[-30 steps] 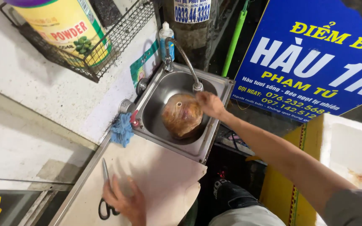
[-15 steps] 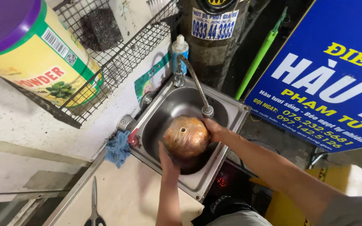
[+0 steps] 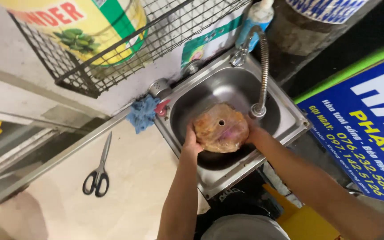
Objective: The person handles bread rolls on trays, cleans a prep counter, and opens a plastic bag of cooked food using scissors.
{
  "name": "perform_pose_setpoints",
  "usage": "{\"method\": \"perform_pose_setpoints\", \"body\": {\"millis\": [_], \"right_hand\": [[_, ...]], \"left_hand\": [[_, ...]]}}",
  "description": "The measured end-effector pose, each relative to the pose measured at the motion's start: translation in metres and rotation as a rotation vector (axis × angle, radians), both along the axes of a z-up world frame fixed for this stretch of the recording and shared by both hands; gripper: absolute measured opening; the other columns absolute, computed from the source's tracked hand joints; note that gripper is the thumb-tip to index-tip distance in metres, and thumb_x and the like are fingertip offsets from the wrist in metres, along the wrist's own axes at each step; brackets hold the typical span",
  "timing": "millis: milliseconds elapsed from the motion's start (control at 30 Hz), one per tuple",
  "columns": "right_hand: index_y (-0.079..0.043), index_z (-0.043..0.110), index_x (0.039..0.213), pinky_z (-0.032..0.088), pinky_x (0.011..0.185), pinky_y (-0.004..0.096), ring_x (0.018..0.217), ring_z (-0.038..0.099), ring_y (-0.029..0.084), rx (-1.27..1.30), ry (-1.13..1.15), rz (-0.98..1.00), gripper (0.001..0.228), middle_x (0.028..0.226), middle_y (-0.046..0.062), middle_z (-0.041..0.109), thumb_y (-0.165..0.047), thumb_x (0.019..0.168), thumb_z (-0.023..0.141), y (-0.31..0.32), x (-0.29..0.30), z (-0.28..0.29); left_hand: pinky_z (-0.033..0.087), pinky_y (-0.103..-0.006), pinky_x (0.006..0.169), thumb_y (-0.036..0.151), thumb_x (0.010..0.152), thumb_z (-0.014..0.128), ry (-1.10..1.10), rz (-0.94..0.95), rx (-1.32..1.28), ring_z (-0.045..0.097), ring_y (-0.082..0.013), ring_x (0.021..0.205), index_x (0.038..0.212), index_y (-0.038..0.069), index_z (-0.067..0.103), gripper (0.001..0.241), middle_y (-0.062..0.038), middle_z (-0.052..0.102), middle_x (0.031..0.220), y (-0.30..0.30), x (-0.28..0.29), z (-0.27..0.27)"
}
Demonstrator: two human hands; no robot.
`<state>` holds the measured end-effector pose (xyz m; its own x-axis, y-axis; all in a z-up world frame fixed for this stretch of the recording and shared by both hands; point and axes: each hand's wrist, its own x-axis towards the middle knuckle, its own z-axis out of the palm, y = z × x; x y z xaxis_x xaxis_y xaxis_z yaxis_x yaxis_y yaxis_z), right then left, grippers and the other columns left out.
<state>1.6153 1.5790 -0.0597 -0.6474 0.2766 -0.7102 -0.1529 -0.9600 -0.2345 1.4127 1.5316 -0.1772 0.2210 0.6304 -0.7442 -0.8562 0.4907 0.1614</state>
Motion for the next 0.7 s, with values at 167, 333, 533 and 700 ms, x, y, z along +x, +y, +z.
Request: {"method": "perform_pose_setpoints", "body": {"millis": [167, 333, 533, 700], "right_hand": [[-0.011, 0.062, 0.135, 0.047, 0.112, 0.049, 0.127, 0.061, 0.026, 0.021, 0.054, 0.063, 0.055, 0.139, 0.009, 0.065, -0.052, 0.104, 0.044, 0.017, -0.005, 0.014], [-0.010, 0.059, 0.138, 0.047, 0.112, 0.048, 0.129, 0.060, 0.026, 0.035, 0.110, 0.114, 0.056, 0.142, 0.010, 0.063, -0.052, 0.104, 0.044, 0.022, -0.010, 0.018], [-0.010, 0.055, 0.143, 0.046, 0.112, 0.046, 0.130, 0.059, 0.026, 0.065, 0.176, 0.176, 0.058, 0.145, 0.010, 0.061, -0.051, 0.104, 0.044, 0.015, -0.031, 0.041], [-0.009, 0.052, 0.146, 0.046, 0.112, 0.045, 0.132, 0.058, 0.026, 0.114, 0.227, 0.193, 0.059, 0.147, 0.010, 0.059, -0.050, 0.104, 0.044, -0.001, -0.049, 0.068]], "left_hand": [[0.053, -0.0478, 0.104, 0.060, 0.092, 0.060, -0.042, 0.080, 0.183, 0.066, -0.0257, 0.118, 0.132, 0.013, 0.065, 0.063, -0.006, 0.070, 0.128, -0.004, 0.008, 0.006], [0.056, -0.0438, 0.100, 0.051, 0.094, 0.057, 0.072, 0.092, 0.320, 0.068, -0.0244, 0.113, 0.128, 0.014, 0.069, 0.051, -0.008, 0.071, 0.125, 0.005, 0.008, 0.099], [0.048, -0.0373, 0.105, 0.045, 0.092, 0.065, 1.122, 0.069, 0.416, 0.062, -0.0271, 0.121, 0.123, 0.007, 0.074, 0.051, -0.017, 0.065, 0.131, -0.003, -0.001, 0.200], [0.045, -0.0343, 0.106, 0.045, 0.087, 0.066, 1.129, 0.002, 0.338, 0.058, -0.0254, 0.123, 0.126, 0.009, 0.075, 0.053, -0.015, 0.060, 0.132, -0.035, -0.019, 0.269]]}}
